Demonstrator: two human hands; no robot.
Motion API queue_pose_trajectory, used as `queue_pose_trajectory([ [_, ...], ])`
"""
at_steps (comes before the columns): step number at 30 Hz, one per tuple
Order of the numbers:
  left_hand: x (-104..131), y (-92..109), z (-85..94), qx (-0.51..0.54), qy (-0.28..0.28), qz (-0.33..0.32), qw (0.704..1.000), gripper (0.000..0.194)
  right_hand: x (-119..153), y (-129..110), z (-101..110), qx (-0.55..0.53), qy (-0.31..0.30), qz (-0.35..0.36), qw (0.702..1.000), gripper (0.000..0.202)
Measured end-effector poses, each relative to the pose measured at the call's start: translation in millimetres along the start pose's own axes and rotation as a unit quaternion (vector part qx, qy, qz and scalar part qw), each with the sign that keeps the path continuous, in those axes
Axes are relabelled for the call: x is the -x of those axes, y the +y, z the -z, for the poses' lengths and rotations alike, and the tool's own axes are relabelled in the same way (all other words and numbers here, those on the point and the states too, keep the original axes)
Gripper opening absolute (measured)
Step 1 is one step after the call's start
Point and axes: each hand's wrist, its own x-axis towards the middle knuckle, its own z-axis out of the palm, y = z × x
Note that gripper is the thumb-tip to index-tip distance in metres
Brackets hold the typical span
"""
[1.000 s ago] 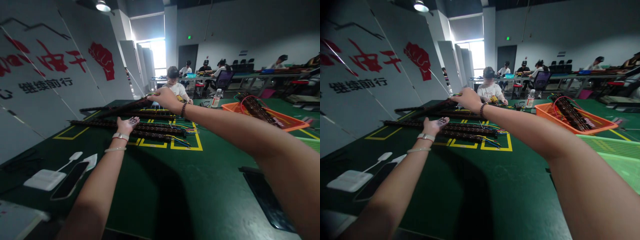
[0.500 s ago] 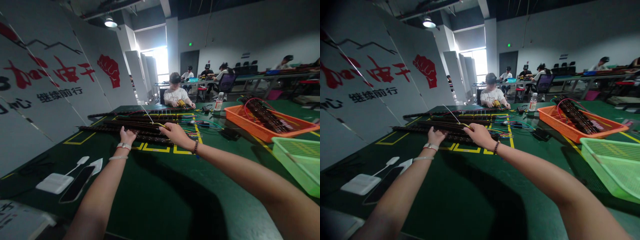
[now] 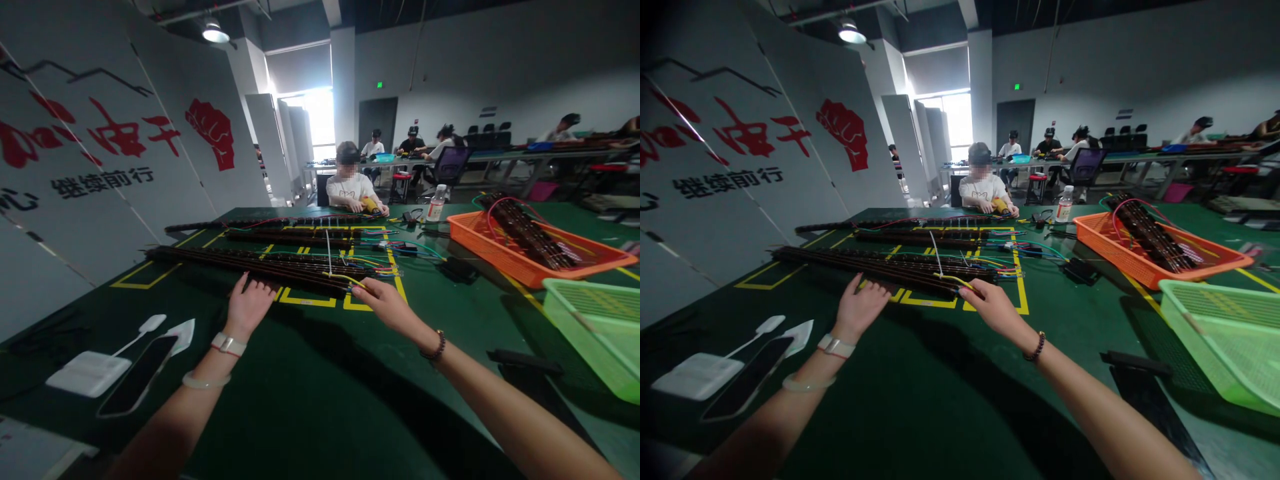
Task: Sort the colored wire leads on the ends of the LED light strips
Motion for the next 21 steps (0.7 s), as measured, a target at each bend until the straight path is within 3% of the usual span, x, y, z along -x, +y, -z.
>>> queue_pose_trajectory([
  [3,11,-7,16.5,0.001,0.005,0.021,1.000,0.024,7,10,-6,-0.004,-0.024,-0.018,1.000,0.035],
  [6,15,-13,31.9,0.007,0.052,0.022,0.998,0.018,11,19,-17,-0.001,-0.049,-0.031,0.998,0.035],
  [13,6,-11,60.3,-0.035,0.132,0.039,0.990,0.009,16,40,-44,-0.044,-0.085,-0.047,0.994,0.038],
  [16,12,-7,70.5,-0.080,0.180,0.076,0.977,0.027,19,49,-47,-0.037,-0.113,-0.061,0.991,0.038],
  [21,54,-13,74.7,-0.155,0.110,0.210,0.959,0.041,27,66,-53,-0.005,-0.147,-0.084,0.986,0.037],
])
